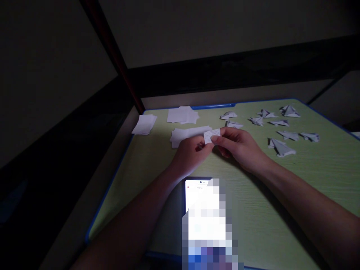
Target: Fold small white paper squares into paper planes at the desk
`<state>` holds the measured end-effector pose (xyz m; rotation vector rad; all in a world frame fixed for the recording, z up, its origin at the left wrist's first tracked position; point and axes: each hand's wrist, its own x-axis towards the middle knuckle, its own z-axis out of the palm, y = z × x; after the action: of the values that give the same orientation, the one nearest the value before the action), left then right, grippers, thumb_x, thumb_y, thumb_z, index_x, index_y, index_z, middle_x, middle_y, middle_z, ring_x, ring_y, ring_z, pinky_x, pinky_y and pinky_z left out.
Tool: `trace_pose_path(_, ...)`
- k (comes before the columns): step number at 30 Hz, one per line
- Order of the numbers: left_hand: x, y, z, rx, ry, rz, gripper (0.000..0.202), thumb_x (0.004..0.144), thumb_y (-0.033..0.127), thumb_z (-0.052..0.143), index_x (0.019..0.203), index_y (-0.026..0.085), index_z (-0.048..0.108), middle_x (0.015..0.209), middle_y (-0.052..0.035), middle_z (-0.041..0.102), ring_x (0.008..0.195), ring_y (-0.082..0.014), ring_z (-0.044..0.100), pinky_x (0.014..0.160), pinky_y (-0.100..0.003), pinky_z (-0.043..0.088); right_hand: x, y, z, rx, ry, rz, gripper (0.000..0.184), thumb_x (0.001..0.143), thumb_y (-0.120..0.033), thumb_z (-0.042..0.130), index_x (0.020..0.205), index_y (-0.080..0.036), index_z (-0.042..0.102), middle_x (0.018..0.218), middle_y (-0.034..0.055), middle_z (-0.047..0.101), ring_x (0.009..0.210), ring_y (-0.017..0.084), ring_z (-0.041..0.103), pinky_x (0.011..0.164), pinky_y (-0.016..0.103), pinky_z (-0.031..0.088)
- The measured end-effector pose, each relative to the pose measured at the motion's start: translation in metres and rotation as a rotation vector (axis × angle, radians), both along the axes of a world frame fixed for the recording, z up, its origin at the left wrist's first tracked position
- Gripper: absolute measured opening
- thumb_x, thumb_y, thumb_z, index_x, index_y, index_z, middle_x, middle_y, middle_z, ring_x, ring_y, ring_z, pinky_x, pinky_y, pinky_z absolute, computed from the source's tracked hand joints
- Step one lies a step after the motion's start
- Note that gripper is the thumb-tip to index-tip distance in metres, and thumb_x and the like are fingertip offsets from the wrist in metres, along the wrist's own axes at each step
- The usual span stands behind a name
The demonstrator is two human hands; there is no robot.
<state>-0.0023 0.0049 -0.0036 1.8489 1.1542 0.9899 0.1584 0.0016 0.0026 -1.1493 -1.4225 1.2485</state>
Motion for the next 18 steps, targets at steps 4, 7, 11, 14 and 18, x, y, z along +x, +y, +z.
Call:
trace_pose_path(4, 0.0000, 0.0007, -0.0023, -0.014, -0.010, -0.026, 0.025, 0.081, 0.029, 0.055, 0.060, 0.017, 0.047, 0.054, 0.0040, 0.041, 0.052, -0.0081, 0.038, 0.046, -0.023, 0.026, -0.0002, -0.0007, 0.0006, -0.011, -0.002, 0.000, 0.030, 0.077, -0.043, 0.071, 0.072, -0.018, 0.057, 0.048, -0.0056, 0.046, 0.041, 0.006, 0.036, 0.040, 0.023, 0.021)
trace_pose_path(7, 0.0000, 0.0004, -0.0035, -0.018, -0.028, -0.031, 0.027, 0.081, 0.030, 0.055, 0.060, 0.017, 0.046, 0.054, 0.0041, 0.041, 0.052, -0.0080, 0.037, 0.046, -0.023, 0.026, 0.0000, -0.0012, 0.0007, -0.017, -0.005, 0.009, 0.031, 0.076, -0.045, 0.072, 0.072, -0.018, 0.058, 0.047, -0.0058, 0.045, 0.041, 0.007, 0.035, 0.039, 0.023, 0.021)
trace_pose_path(11, 0.0004, -0.0014, -0.0025, -0.015, -0.047, -0.038, 0.027, 0.082, 0.032, 0.056, 0.061, 0.018, 0.047, 0.056, 0.0040, 0.043, 0.051, -0.0075, 0.036, 0.046, -0.023, 0.027, 0.0012, 0.0008, -0.0018, -0.005, 0.000, 0.028, 0.032, 0.078, -0.046, 0.070, 0.072, -0.018, 0.057, 0.048, -0.0056, 0.046, 0.042, 0.007, 0.036, 0.040, 0.024, 0.022)
trace_pose_path(14, 0.0016, -0.0022, -0.0009, -0.040, -0.087, -0.029, 0.023, 0.083, 0.034, 0.054, 0.067, 0.017, 0.052, 0.060, 0.0028, 0.049, 0.053, -0.0077, 0.042, 0.048, -0.022, 0.033, 0.0018, 0.0030, -0.0038, -0.014, 0.003, 0.021, 0.032, 0.079, -0.047, 0.069, 0.074, -0.018, 0.057, 0.050, -0.0054, 0.047, 0.042, 0.007, 0.036, 0.041, 0.024, 0.022)
trace_pose_path(18, 0.0033, -0.0015, -0.0001, -0.041, -0.156, 0.026, 0.019, 0.083, 0.034, 0.056, 0.076, 0.016, 0.055, 0.067, 0.0007, 0.057, 0.057, -0.0076, 0.047, 0.049, -0.020, 0.036, 0.0013, 0.0029, -0.0032, -0.010, -0.020, 0.020, 0.032, 0.079, -0.046, 0.069, 0.075, -0.018, 0.057, 0.049, -0.0057, 0.047, 0.042, 0.007, 0.036, 0.041, 0.024, 0.021)
